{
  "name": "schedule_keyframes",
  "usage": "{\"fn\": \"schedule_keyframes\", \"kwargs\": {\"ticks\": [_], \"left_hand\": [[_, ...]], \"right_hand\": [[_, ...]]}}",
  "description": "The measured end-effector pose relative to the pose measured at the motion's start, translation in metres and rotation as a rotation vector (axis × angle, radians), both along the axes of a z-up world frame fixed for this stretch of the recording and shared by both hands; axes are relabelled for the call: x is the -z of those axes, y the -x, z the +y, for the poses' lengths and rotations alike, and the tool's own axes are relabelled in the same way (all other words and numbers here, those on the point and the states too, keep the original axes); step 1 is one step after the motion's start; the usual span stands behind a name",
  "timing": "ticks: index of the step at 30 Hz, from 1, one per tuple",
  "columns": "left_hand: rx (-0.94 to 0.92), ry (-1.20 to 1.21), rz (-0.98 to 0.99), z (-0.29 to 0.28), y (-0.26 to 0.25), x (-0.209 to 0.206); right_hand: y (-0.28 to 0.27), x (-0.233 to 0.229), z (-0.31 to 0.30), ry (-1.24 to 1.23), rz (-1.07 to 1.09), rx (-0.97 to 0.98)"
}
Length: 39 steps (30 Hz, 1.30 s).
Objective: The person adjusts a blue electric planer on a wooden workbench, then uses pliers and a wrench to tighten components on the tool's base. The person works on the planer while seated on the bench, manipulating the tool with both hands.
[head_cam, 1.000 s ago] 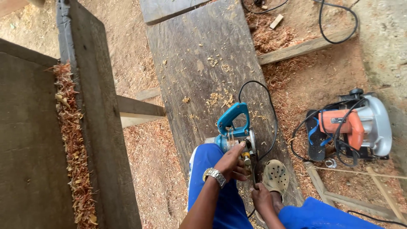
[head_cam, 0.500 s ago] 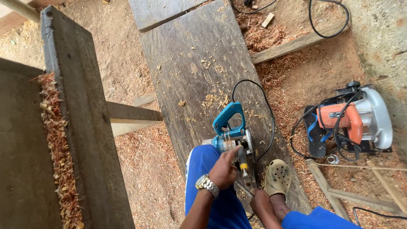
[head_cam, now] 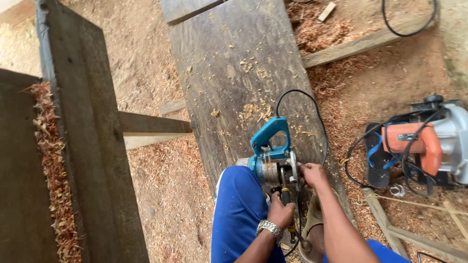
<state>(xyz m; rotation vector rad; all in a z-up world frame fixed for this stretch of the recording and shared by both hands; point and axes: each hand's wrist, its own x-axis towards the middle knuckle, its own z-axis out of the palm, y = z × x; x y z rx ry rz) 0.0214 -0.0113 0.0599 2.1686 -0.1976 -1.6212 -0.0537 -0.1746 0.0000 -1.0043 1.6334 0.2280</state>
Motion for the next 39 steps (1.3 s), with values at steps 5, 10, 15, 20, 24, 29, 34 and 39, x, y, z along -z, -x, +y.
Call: {"fn": "schedule_keyframes", "kwargs": {"ticks": [5,10,15,20,24,29,34,39], "left_hand": [[-0.002,0.001,0.004,0.023,0.018,0.046],[0.065,0.084,-0.040,0.029,0.021,0.050],[0.034,-0.031,0.074,0.002,-0.006,-0.018],[0.064,-0.091,0.137,0.001,-0.011,-0.019],[0.135,-0.081,0.120,0.006,-0.005,-0.002],[0.139,0.004,0.064,0.018,0.002,0.022],[0.095,-0.028,0.101,0.008,-0.007,-0.008],[0.104,0.014,0.053,0.013,-0.003,0.004]], "right_hand": [[0.000,0.031,-0.006,-0.109,0.023,-0.024],[0.010,0.054,-0.009,-0.183,-0.087,0.107],[0.010,0.032,-0.013,-0.277,-0.305,0.352],[0.015,0.042,-0.014,-0.262,-0.280,0.279],[0.011,0.036,-0.017,-0.202,-0.242,0.192],[0.010,0.042,-0.019,-0.247,-0.313,0.272],[0.010,0.042,-0.019,-0.260,-0.220,0.224],[0.013,0.054,-0.017,-0.254,-0.222,0.235]]}}
